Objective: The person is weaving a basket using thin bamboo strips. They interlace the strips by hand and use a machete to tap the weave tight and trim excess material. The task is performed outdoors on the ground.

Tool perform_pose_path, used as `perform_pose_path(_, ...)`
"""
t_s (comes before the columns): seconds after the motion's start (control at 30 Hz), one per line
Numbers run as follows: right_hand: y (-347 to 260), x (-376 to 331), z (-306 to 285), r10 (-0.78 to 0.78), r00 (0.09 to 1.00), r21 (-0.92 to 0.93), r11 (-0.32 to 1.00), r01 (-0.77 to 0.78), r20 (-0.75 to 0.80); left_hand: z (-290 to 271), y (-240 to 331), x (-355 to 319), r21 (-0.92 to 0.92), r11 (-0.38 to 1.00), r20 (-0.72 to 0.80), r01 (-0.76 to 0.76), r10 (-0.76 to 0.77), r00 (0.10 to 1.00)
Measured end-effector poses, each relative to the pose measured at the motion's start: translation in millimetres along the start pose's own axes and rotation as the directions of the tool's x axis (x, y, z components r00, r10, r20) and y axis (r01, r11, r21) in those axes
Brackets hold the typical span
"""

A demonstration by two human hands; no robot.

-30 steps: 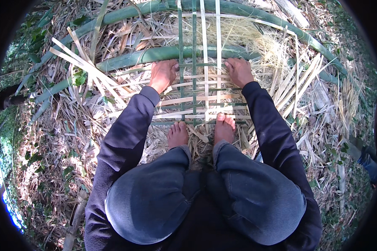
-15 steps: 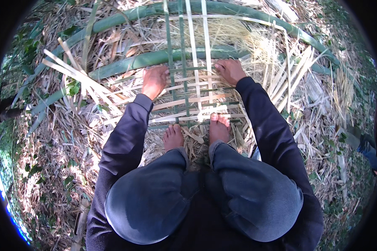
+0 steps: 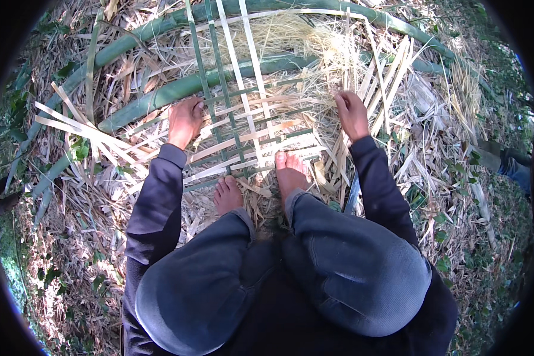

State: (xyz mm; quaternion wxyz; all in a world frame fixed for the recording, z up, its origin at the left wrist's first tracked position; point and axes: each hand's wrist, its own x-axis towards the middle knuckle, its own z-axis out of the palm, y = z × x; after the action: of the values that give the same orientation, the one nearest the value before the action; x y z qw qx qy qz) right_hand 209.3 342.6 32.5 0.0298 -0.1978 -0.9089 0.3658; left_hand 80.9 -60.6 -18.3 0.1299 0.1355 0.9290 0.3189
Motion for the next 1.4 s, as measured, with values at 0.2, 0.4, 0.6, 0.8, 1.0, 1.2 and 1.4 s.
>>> perform_pose_path(0.2,15,-146,81,0.012,0.962,-0.186,0.982,0.041,0.272,9,-12,10,0.073,0.996,0.040,-0.043,0.040,0.998)
perform_pose_path(0.4,4,-180,187,0.082,0.800,-0.511,0.807,0.296,0.594,8,-77,-6,0.166,0.979,-0.106,-0.120,0.139,0.985)
perform_pose_path(0.6,53,-207,195,-0.044,0.963,-0.331,0.934,0.134,0.266,26,-21,1,0.041,0.991,-0.022,-0.127,0.128,0.992)
perform_pose_path(0.8,9,-188,178,-0.018,0.944,-0.339,0.931,0.136,0.329,10,-31,4,0.071,0.995,0.005,-0.077,0.076,0.997)
perform_pose_path(1.0,5,-209,91,0.212,0.899,-0.393,0.918,-0.048,0.385,16,-30,2,0.038,0.988,-0.051,-0.147,0.149,0.987)
perform_pose_path(1.2,17,-282,-151,0.725,0.673,-0.312,0.679,-0.665,0.145,18,-19,-1,0.033,0.991,-0.031,-0.127,0.128,0.991)
perform_pose_path(1.4,-41,-219,-162,0.419,0.908,-0.226,0.888,-0.401,0.034,13,-25,9,0.126,0.984,-0.051,-0.128,0.136,0.989)
